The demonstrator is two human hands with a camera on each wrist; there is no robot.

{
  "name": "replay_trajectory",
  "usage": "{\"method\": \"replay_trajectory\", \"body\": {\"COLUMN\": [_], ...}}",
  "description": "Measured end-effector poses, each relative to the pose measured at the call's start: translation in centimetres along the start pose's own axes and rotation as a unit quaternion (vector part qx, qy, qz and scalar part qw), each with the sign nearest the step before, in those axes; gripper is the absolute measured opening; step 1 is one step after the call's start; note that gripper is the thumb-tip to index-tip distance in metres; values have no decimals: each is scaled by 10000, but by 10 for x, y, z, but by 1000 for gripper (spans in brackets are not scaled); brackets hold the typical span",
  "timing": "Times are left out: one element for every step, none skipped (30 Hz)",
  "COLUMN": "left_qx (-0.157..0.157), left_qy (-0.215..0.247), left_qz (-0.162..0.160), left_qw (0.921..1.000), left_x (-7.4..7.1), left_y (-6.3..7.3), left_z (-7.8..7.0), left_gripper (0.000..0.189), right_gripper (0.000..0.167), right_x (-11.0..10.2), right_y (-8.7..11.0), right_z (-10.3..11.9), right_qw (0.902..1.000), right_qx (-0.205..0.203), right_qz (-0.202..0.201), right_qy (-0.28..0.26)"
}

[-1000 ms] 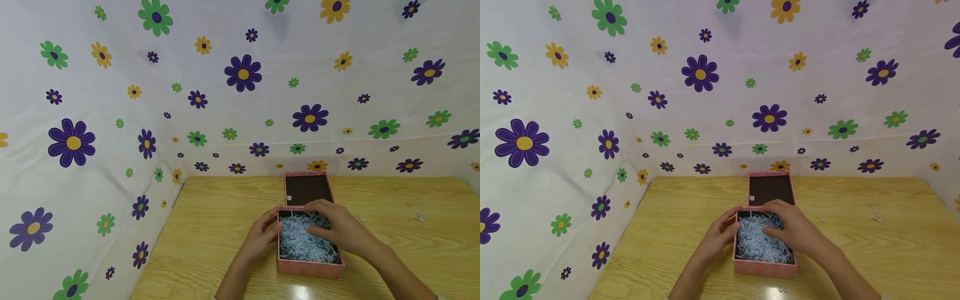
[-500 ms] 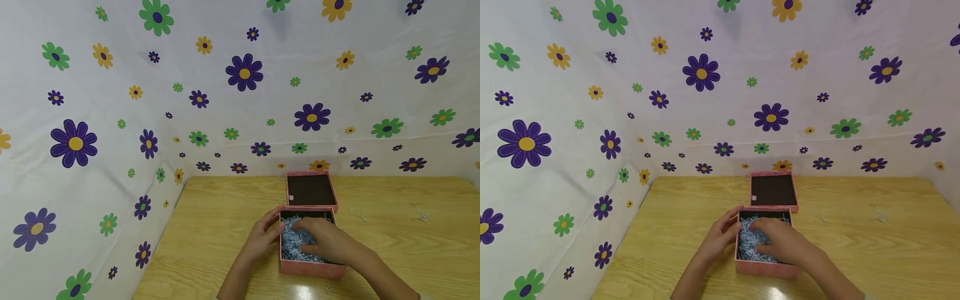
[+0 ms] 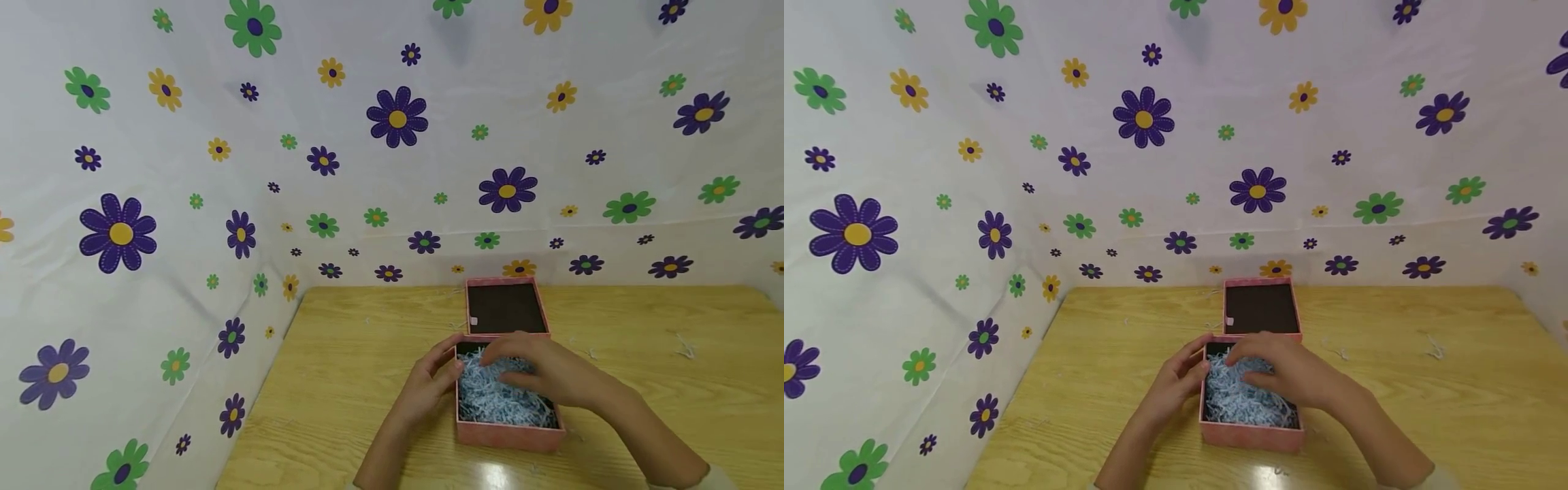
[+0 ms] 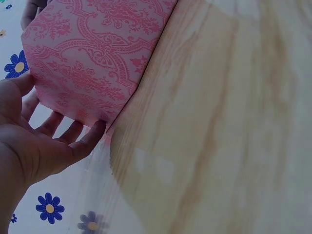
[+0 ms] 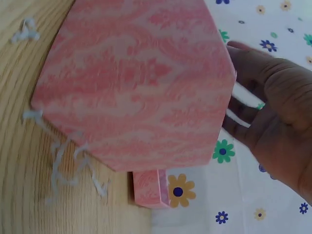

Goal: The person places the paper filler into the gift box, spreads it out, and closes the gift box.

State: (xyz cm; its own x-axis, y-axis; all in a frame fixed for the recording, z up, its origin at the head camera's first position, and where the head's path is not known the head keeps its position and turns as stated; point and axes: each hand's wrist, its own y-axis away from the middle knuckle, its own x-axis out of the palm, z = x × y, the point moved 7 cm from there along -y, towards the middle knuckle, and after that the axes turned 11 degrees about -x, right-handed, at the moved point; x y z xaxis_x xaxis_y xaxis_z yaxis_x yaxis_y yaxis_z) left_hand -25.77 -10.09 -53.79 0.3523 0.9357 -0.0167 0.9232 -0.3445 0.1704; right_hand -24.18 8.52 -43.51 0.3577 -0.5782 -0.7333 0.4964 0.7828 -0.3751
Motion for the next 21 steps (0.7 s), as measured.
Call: {"method": "replay_trajectory", "body": {"left_qx": [17, 26, 29, 11, 17, 20, 36, 55, 70, 87, 95, 90, 83, 71, 43, 19, 2, -1, 9, 24, 35], "left_qy": [10, 16, 38, 66, 88, 89, 109, 107, 100, 86, 85, 81, 98, 113, 138, 162, 164, 159, 137, 107, 79], "left_qz": [-22, -41, -49, -37, -22, -5, 16, 43, 66, 78, 82, 74, 74, 74, 76, 78, 79, 84, 90, 92, 93], "left_qw": [10000, 10000, 10000, 10000, 10000, 10000, 9999, 9999, 9999, 9999, 9999, 9999, 9999, 9999, 9999, 9998, 9998, 9998, 9999, 9999, 9999], "left_x": [-1, -1, -2, -1, -1, -1, -1, 0, 0, 1, 1, 1, 0, 0, 0, 0, 0, 0, 1, 1, 1], "left_y": [0, 0, 0, 0, 0, 0, 0, -1, -1, -1, -2, -2, -2, -2, -2, -2, -2, -2, -2, -1, -1], "left_z": [-1, -1, -1, -1, -2, -2, -2, -2, -3, -3, -3, -3, -3, -3, -3, -2, -2, -2, -3, -3, -3], "left_gripper": [49, 48, 48, 48, 48, 49, 49, 49, 49, 49, 49, 49, 49, 49, 49, 49, 50, 50, 50, 50, 50], "right_gripper": [27, 26, 26, 24, 23, 22, 23, 25, 28, 30, 35, 40, 45, 49, 53, 57, 59, 61, 60, 59, 58], "right_x": [-2, -3, -1, 3, 7, 12, 17, 22, 26, 29, 32, 34, 36, 37, 38, 40, 41, 42, 42, 41, 39], "right_y": [-1, -2, -3, -4, -4, -5, -5, -4, -4, -4, -5, -5, -5, -6, -7, -7, -7, -8, -8, -7, -7], "right_z": [1, 1, 1, 0, 0, -1, -2, -3, -4, -5, -6, -7, -9, -10, -10, -11, -12, -12, -12, -12, -12], "right_qw": [9998, 9992, 9983, 9969, 9955, 9945, 9939, 9936, 9934, 9933, 9929, 9920, 9907, 9894, 9878, 9865, 9854, 9847, 9844, 9849, 9857], "right_qx": [-189, -356, -465, -562, -618, -604, -569, -503, -426, -336, -223, -112, 3, 103, 200, 280, 349, 396, 431, 434, 467], "right_qz": [-39, -24, 56, 178, 335, 517, 692, 845, 975, 1080, 1170, 1251, 1319, 1376, 1426, 1463, 1494, 1511, 1512, 1497, 1471], "right_qy": [-78, -184, -338, -517, -638, -688, -640, -554, -429, -254, -44, 157, 332, 458, 590, 683, 742, 778, 787, 752, 674]}}
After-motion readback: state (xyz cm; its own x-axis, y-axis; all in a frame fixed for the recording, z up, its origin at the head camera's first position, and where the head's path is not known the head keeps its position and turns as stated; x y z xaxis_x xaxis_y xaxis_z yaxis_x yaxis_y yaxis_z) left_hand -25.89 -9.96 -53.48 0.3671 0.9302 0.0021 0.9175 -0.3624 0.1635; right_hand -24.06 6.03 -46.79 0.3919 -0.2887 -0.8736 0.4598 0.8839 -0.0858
